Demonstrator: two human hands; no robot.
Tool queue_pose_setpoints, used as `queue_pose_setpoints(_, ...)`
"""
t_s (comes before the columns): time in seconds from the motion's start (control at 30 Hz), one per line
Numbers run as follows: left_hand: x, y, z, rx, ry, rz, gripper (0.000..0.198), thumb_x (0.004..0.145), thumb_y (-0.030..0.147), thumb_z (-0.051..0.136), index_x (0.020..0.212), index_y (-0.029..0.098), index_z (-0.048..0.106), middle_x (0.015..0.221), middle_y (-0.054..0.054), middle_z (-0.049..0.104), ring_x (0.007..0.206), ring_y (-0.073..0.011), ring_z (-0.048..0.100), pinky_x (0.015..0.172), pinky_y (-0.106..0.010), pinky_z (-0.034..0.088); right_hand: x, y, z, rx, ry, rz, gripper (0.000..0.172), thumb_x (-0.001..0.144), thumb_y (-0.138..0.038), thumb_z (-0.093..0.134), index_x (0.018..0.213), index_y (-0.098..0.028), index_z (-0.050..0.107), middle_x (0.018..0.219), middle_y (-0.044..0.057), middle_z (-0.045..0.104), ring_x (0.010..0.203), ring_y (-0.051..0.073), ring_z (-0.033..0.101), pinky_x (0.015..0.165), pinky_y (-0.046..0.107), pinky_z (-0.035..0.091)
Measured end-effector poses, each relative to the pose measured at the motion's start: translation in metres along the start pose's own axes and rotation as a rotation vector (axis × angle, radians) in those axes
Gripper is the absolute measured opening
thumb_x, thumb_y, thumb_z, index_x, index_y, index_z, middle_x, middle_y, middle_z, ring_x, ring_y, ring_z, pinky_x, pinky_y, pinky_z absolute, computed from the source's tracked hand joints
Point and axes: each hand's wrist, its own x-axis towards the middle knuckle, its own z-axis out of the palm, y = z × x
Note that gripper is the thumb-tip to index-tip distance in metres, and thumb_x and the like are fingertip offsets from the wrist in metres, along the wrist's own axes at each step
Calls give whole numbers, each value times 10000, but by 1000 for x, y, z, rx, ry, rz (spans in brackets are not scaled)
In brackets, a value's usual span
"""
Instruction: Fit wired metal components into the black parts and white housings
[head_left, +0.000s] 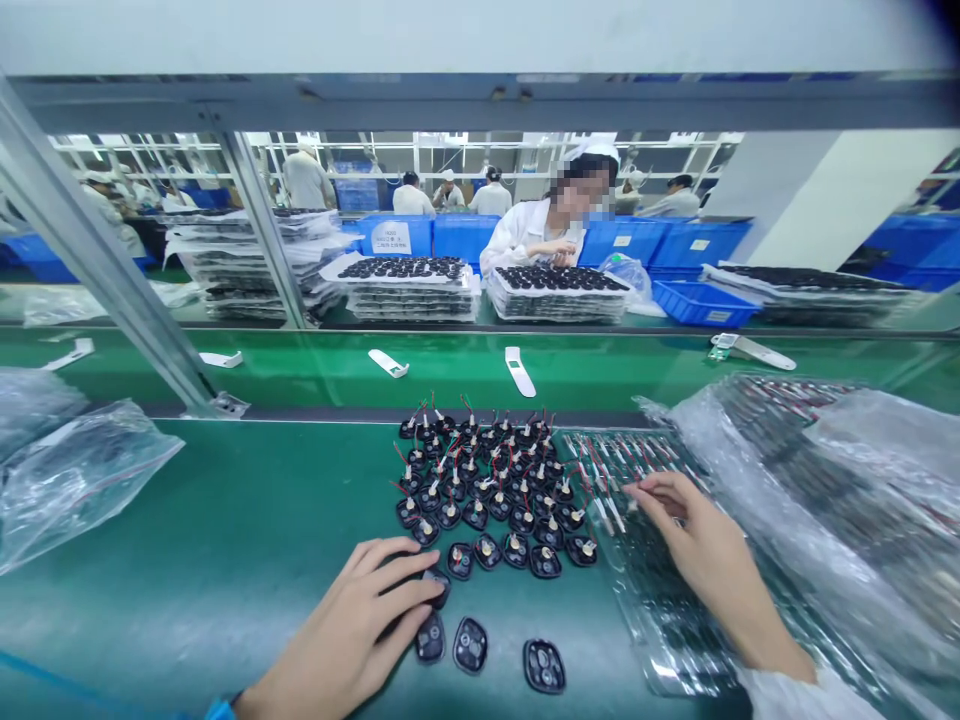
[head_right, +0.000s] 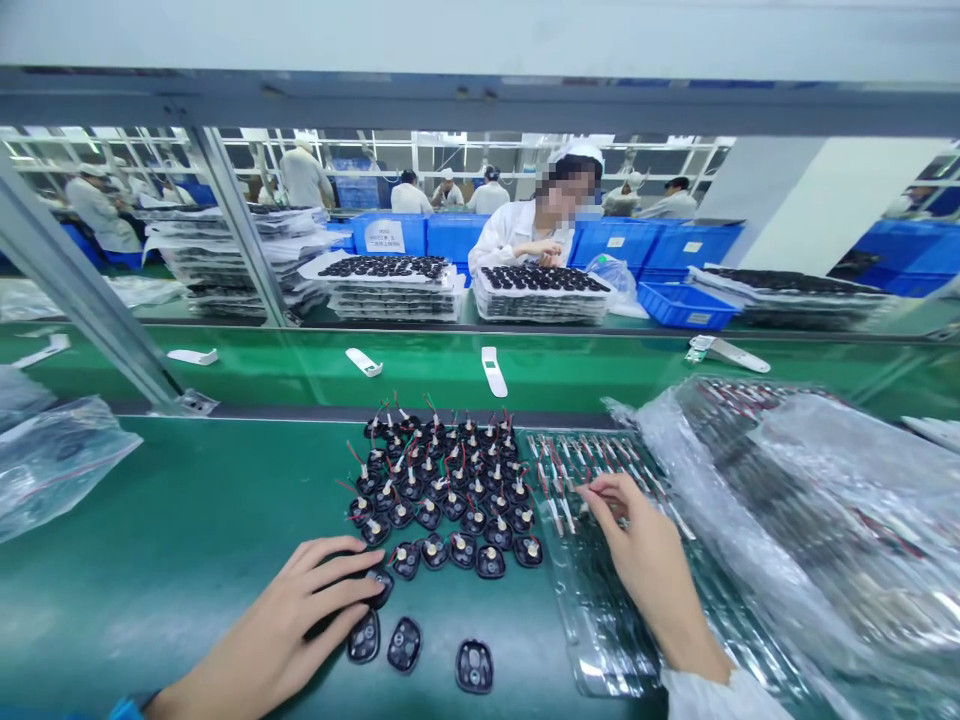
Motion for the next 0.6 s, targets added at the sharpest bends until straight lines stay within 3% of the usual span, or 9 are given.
queue_pose_setpoints(0.2, 5, 7, 1, -88, 24, -45, 233, 995, 169, 561, 1156, 241, 713, 1200, -58, 733, 1173, -253, 600, 1011, -436, 508, -13, 9, -9, 12, -19, 65, 581, 675, -734, 608, 1022, -268, 625, 973, 65, 788, 954, 310, 746, 911, 460, 571)
queue_pose_setpoints(0.27, 5, 6, 1, -100, 32, -60, 233, 986, 165, 580, 1166, 241, 706, 1200, -49, 734, 1177, -251, 594, 1013, -434, 490, -18, 9, -12, -26, -22, 77, 566, 643, -740, 624, 978, -287, 678, 997, 45, 788, 953, 331, 744, 921, 487, 556)
queue_pose_setpoints(0.43, 6, 2, 0, -106, 19, -26, 242, 979, 186, 633, 1213, 244, 663, 1114, -23, 757, 1158, -244, 599, 1041, -444, 424, -28, -7, -20, -137, -36, 75, 561, 578, -823, 584, 747, -312, 744, 941, 26, 792, 965, 388, 732, 858, 501, 547)
queue_pose_setpoints(0.6, 3, -4, 4, -182, 133, 103, 143, 1014, 180, 588, 1137, 217, 650, 1063, -24, 735, 1025, -197, 623, 976, -379, 440, -36, -28, -26, -248, -10, 101, 597, 650, -820, 519, 792, -291, 757, 901, 41, 791, 841, 342, 746, 754, 444, 557)
